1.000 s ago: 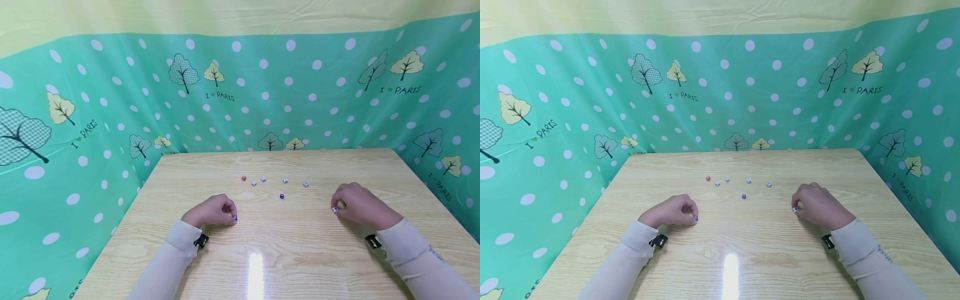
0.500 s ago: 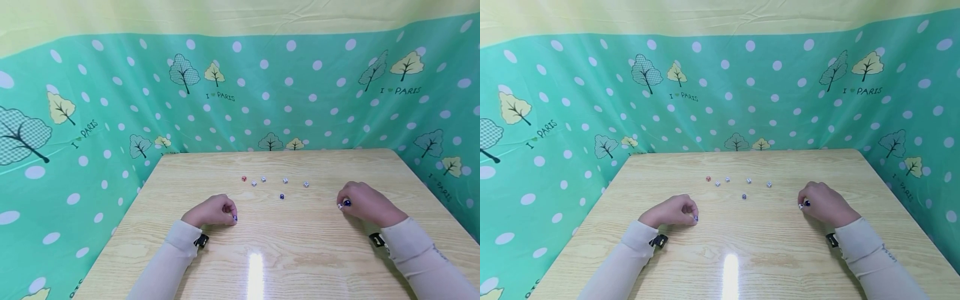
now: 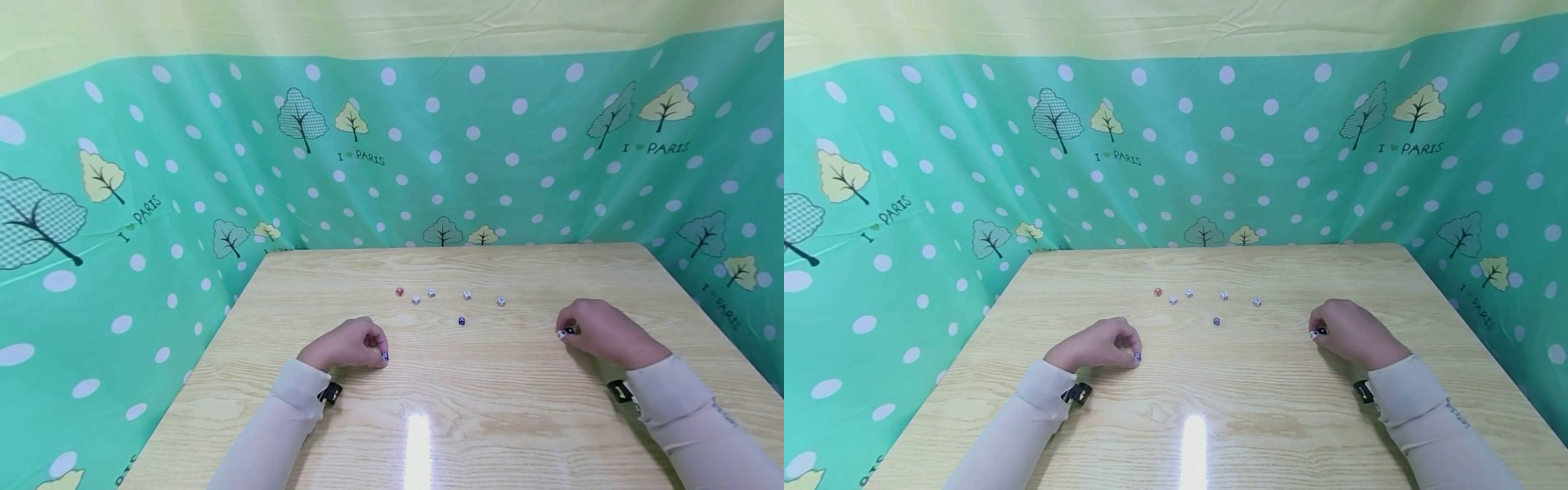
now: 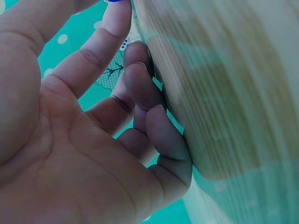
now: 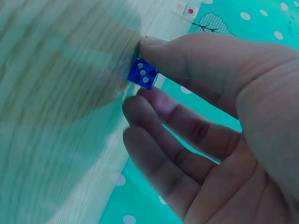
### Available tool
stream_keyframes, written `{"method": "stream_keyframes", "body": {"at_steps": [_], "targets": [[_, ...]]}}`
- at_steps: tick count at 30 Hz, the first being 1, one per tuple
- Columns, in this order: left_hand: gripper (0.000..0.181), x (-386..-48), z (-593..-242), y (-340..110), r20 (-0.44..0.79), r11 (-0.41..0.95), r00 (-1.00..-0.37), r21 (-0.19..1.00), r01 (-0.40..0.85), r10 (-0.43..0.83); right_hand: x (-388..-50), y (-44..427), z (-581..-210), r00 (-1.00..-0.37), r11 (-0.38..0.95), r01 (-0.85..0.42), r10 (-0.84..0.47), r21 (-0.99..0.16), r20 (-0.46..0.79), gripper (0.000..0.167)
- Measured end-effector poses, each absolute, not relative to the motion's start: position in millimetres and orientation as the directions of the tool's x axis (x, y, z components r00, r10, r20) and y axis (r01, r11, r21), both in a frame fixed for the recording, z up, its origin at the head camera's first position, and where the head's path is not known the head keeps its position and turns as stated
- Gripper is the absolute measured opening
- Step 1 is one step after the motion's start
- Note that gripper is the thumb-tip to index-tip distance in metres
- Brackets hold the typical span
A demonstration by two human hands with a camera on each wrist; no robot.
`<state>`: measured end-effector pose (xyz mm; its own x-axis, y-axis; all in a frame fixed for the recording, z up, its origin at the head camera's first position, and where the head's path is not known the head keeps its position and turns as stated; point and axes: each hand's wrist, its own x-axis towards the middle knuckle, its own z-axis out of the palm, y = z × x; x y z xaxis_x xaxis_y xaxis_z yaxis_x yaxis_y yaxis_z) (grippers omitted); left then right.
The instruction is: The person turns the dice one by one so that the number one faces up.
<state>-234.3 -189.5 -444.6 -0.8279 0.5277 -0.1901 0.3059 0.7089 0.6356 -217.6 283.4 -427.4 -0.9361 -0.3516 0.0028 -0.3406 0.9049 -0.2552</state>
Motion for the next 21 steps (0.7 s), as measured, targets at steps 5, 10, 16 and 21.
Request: {"method": "stream_keyframes", "body": {"at_steps": [5, 10, 16, 21], "targets": [[0.015, -234.5, -444.7, -189.2, -0.191, 0.709, -0.827, 0.634, 0.307, 0.529, -219.5, 284.9, -429.1, -0.942, 0.909, -0.320, -0.335, -0.268, -0.012, 0.010], [0.015, -234.5, -444.1, -189.3, -0.191, 0.709, -0.826, 0.633, 0.310, 0.531, -221.1, 284.9, -431.5, -0.948, 0.915, -0.299, -0.316, -0.269, -0.022, 0.009], [0.015, -234.5, -443.5, -189.4, -0.195, 0.708, -0.824, 0.636, 0.307, 0.532, -220.7, 286.7, -432.4, -0.950, 0.917, -0.294, -0.312, -0.270, -0.025, 0.009], [0.015, -235.6, -444.8, -189.4, -0.190, 0.699, -0.823, 0.646, 0.305, 0.535, -221.0, 286.8, -431.4, -0.951, 0.917, -0.288, -0.309, -0.276, -0.035, 0.009]]}}
